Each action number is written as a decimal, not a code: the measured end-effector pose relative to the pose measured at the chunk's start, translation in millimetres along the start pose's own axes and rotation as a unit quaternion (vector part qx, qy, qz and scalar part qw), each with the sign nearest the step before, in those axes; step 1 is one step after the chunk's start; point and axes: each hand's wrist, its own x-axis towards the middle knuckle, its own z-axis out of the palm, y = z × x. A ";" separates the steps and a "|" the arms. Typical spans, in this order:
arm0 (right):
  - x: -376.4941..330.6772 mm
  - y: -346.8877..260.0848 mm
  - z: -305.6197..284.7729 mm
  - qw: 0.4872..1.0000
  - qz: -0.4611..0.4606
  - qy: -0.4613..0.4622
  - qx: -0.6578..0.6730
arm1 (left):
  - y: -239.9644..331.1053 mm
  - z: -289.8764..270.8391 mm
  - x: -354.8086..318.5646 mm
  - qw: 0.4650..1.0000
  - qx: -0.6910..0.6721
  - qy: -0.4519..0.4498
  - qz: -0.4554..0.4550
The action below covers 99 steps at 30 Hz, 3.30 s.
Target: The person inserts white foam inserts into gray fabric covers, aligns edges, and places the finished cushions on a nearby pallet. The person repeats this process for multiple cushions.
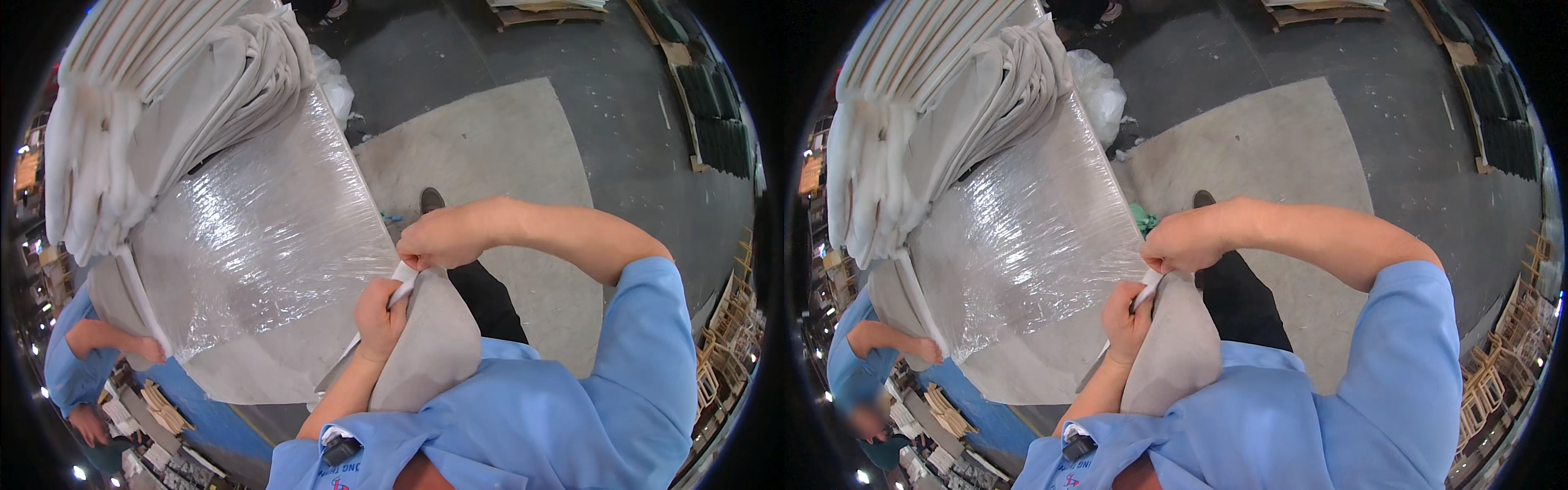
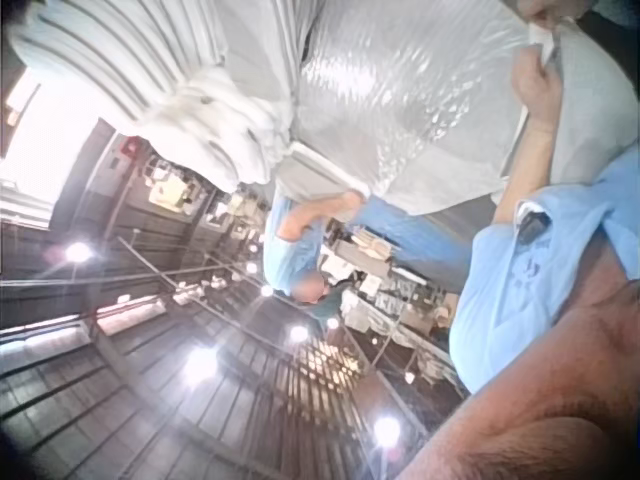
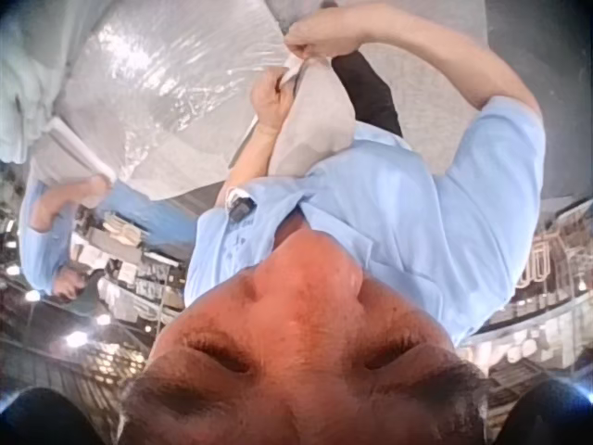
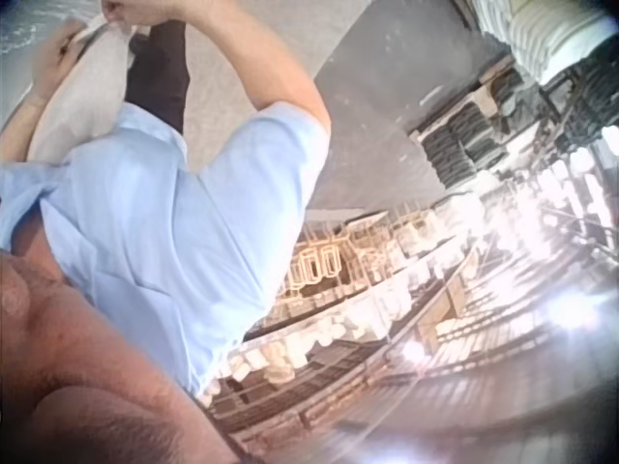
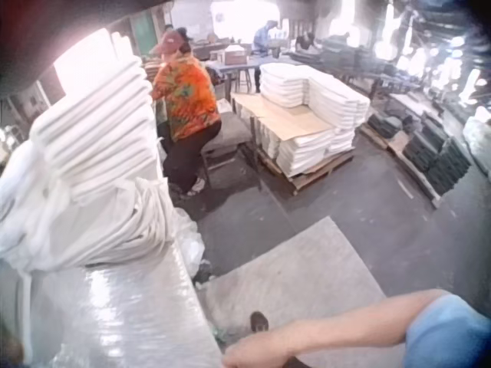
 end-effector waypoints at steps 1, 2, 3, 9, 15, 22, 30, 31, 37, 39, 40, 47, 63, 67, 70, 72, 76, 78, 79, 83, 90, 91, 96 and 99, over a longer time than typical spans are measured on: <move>-5.3 -1.9 6.2 0.998 -0.022 0.037 -0.039 | 5.0 1.0 2.5 0.998 -0.015 -0.018 -0.052; -11.3 -2.3 13.7 0.993 -0.045 0.073 -0.078 | 9.2 2.3 6.3 0.998 -0.023 -0.038 -0.051; -16.0 -2.0 18.9 0.985 -0.067 0.108 -0.116 | 13.0 3.8 11.1 0.997 -0.030 -0.059 -0.049; -26.4 35.8 36.2 0.979 0.026 -0.024 0.202 | 15.3 24.3 0.0 0.994 -0.051 -0.100 -0.004; -46.0 62.3 65.2 0.949 0.050 -0.024 0.311 | 24.3 38.0 0.5 0.988 -0.051 -0.143 0.009; -47.2 69.8 125.1 0.872 0.110 0.244 0.410 | 0.1 69.8 33.0 0.977 -0.002 -0.198 -0.084; -12.0 103.6 171.6 0.755 0.186 0.331 0.535 | -3.7 91.1 45.2 0.951 0.074 -0.249 -0.170; -10.2 103.8 170.8 0.737 0.190 0.325 0.561 | -6.6 92.8 47.4 0.949 0.075 -0.252 -0.173; -1.2 114.7 173.5 0.666 0.218 0.277 0.658 | -25.7 102.0 50.0 0.934 0.060 -0.279 -0.214; -1.1 116.9 173.7 0.631 0.221 0.250 0.701 | -31.6 106.9 47.2 0.930 0.055 -0.284 -0.229; -0.4 117.5 173.8 0.620 0.222 0.233 0.716 | -33.8 109.7 45.9 0.928 0.053 -0.285 -0.233; 3.4 126.3 195.6 0.494 0.066 0.160 0.852 | -26.2 108.9 41.1 0.950 0.078 -0.222 -0.205; 13.0 122.7 177.7 0.494 0.142 0.165 0.842 | -11.3 70.3 61.1 0.934 0.254 -0.249 0.013; 21.6 126.4 171.2 0.495 0.167 0.105 0.846 | -24.0 69.6 62.7 0.933 0.243 -0.264 0.031; 25.5 127.3 168.1 0.484 0.173 0.060 0.855 | -28.8 67.2 63.7 0.918 0.256 -0.302 0.034; 31.2 136.4 177.6 0.485 0.150 0.032 0.861 | -22.4 64.2 72.4 0.941 0.209 -0.261 0.056; 29.7 130.7 168.2 0.495 0.145 0.023 0.856 | 30.3 55.8 102.3 0.889 -0.200 -0.367 -0.185; 29.3 137.1 173.8 0.523 0.146 0.030 0.839 | 23.5 72.2 85.2 0.904 -0.206 -0.369 -0.073; 23.5 129.2 168.6 0.522 0.168 0.054 0.835 | 19.1 79.9 79.4 0.905 -0.209 -0.370 -0.017; 24.5 136.9 184.2 0.482 0.164 0.079 0.857 | 3.5 94.9 66.5 0.929 -0.209 -0.306 -0.015; 48.0 171.3 228.8 0.308 -0.074 -0.115 0.941 | 2.9 97.5 62.6 0.898 -0.229 -0.301 -0.224; 52.4 172.1 234.7 0.303 -0.096 -0.111 0.942 | 0.3 100.0 61.1 0.894 -0.225 -0.301 -0.243; 24.7 101.7 191.8 0.453 0.082 0.142 0.876 | -5.9 105.0 54.6 0.902 -0.208 -0.249 -0.285; 20.2 118.5 232.4 0.462 0.039 0.292 0.836 | -8.5 104.5 50.4 0.898 -0.194 -0.243 -0.312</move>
